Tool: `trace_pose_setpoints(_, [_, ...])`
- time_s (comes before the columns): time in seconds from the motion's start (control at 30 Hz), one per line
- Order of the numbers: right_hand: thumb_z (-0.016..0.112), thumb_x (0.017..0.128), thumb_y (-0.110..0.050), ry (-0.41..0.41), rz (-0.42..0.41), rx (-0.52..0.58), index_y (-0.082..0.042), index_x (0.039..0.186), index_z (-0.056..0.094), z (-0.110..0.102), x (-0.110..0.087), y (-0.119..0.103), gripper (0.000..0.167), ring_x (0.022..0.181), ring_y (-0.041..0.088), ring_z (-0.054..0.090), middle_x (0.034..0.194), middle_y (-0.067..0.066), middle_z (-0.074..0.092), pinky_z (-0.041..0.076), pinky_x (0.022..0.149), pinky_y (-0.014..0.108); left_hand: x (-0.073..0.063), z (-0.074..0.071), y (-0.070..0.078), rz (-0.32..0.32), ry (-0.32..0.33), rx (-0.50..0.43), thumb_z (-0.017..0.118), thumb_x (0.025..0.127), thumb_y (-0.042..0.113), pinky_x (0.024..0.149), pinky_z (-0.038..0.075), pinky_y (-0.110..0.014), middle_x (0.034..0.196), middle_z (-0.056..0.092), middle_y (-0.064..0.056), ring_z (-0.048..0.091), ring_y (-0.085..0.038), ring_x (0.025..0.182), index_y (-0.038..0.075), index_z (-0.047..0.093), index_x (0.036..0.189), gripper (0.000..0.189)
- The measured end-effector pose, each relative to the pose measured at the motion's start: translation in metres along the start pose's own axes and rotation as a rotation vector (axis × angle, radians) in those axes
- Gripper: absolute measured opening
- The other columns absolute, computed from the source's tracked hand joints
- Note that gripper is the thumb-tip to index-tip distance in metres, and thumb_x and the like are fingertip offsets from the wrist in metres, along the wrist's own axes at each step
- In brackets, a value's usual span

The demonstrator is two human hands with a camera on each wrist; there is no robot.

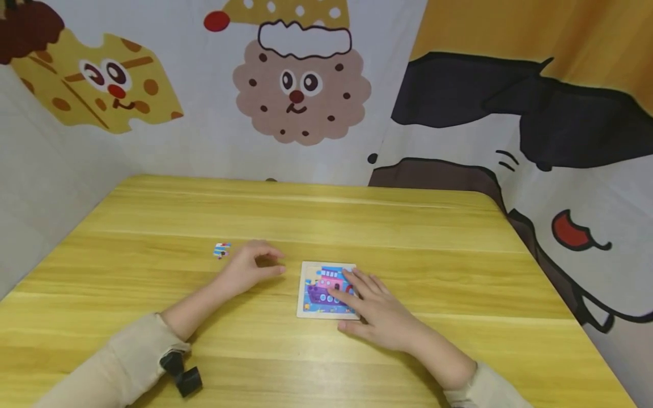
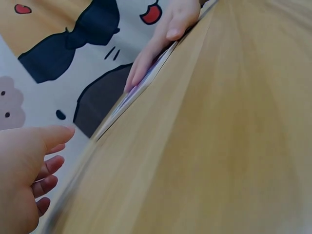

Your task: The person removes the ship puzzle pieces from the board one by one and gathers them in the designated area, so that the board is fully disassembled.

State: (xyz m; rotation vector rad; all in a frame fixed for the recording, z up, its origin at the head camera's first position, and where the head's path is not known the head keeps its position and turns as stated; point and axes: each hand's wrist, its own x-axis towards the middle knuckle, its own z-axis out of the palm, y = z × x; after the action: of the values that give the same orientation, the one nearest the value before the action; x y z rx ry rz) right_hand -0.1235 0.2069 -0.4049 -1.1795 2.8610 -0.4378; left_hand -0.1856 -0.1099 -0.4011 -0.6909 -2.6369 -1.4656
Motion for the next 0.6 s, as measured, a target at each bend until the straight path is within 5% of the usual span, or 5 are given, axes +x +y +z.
trace_pose_setpoints(0.6, [0.047,0.095,-0.055,-0.015,0.012,0.009,-0.034,0.151,0.028,0.000,-0.001,0.001,0.063,0.144,0.029,0.006,0.159,0.007,0.010,0.010,0.110,0.054,0.021,0.037,0.013,0.085,-0.080,0.054,0.080,0.078,0.021,0.074,0.046,-0.030,0.086,0.062,0.007,0.051,-0.013,0.085,0.014,0.075,0.095,0.019])
